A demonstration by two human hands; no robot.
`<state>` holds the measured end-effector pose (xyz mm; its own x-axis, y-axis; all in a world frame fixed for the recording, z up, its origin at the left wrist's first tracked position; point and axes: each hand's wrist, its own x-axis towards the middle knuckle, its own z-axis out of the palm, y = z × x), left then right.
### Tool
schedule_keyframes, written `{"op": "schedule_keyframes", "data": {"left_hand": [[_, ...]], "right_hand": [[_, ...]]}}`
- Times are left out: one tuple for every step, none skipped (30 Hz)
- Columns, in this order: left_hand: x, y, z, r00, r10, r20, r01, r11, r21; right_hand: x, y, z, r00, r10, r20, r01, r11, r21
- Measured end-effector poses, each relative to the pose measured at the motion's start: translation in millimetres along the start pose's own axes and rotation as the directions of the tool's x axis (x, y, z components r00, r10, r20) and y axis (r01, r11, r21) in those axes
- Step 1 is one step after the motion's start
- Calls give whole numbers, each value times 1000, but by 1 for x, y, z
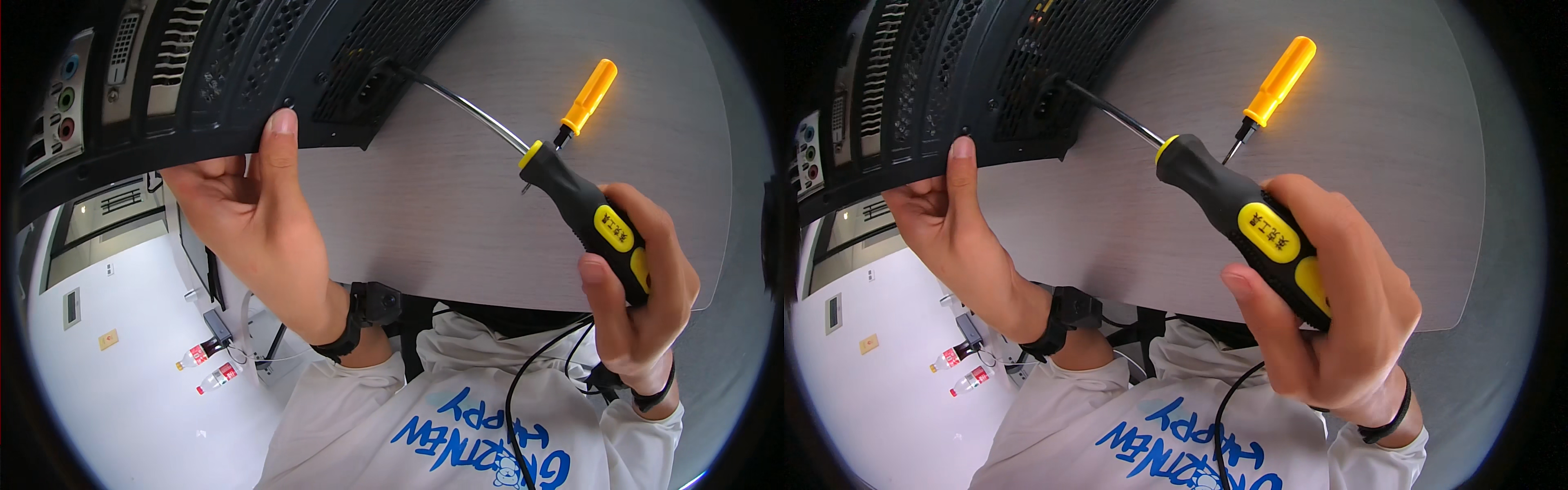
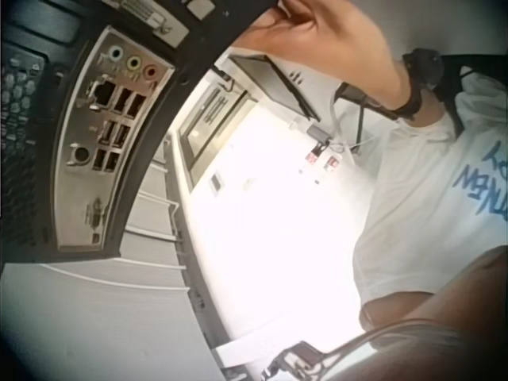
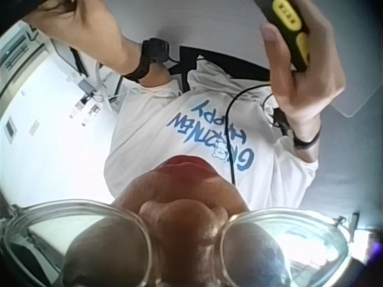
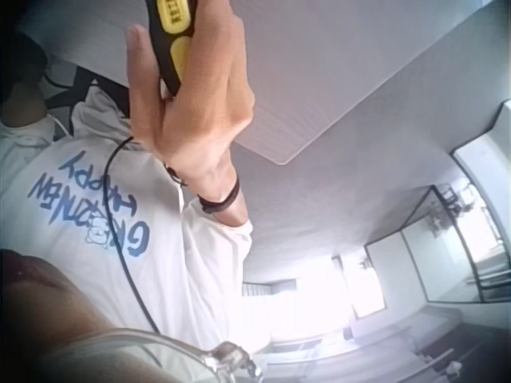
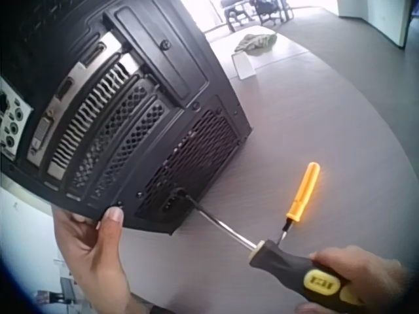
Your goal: The person unscrews screws from the back of a computer case using two different screwdrivers and then removes the side panel by hand.
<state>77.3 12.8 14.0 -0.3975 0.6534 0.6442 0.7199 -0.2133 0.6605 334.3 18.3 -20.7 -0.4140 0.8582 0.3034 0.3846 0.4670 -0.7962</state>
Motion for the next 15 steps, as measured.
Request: {"op": "schedule_keyframes", "data": {"left_hand": [[0, 0, 0, 1000, -2, -1, 2, 1000, -2], [0, 1, 0, 1000, -9, -5, 9, 1000, 19], [0, 1, 0, 1000, -15, -9, 16, 999, 40], [-1, 1, 0, 1000, -15, -9, 16, 999, 40], [-1, 2, 1, 1000, -20, -11, 20, 999, 42], [-1, 2, 1, 1000, -24, -13, 24, 999, 44], [-1, 1, 1, 1000, -24, -12, 24, 999, 46], [-1, 0, 1, 1000, -12, -18, 13, 999, 36], [-1, 0, 1, 1000, 0, -25, 1, 1000, 27], [-1, -1, 1, 1000, 0, -24, 1, 1000, 27], [-1, -1, 1, 1000, -2, -16, 3, 999, 37], [-1, -1, 0, 1000, -4, -8, 5, 999, 48], [-1, 0, 0, 1000, -3, -7, 3, 999, 51], [-2, 0, -1, 1000, -1, -16, 2, 997, 72], [-2, 0, -1, 1000, 2, -24, 1, 996, 95]], "right_hand": [[0, -2, 0, 1000, 29, 4, -29, 1000, 7], [1, -6, -3, 982, 186, 40, -190, 975, 119], [0, -6, -2, 970, 239, 52, -244, 954, 174], [-1, -5, -1, 955, 290, 65, -297, 926, 231], [-1, -5, 0, 937, 341, 77, -349, 893, 285], [0, -6, -1, 897, 420, 136, -438, 807, 395], [4, -8, -1, 867, 470, 165, -493, 760, 424], [7, -11, -1, 833, 518, 193, -545, 707, 451], [10, -14, -1, 795, 565, 220, -593, 650, 475], [13, -15, -2, 752, 601, 271, -635, 549, 543], [13, -14, -1, 736, 608, 297, -643, 491, 587], [14, -13, 0, 719, 615, 324, -650, 429, 627], [14, -12, 1, 703, 619, 351, -653, 365, 664], [13, -12, 2, 652, 628, 425, -665, 205, 718], [12, -11, 3, 602, 622, 500, -661, 38, 749]]}}
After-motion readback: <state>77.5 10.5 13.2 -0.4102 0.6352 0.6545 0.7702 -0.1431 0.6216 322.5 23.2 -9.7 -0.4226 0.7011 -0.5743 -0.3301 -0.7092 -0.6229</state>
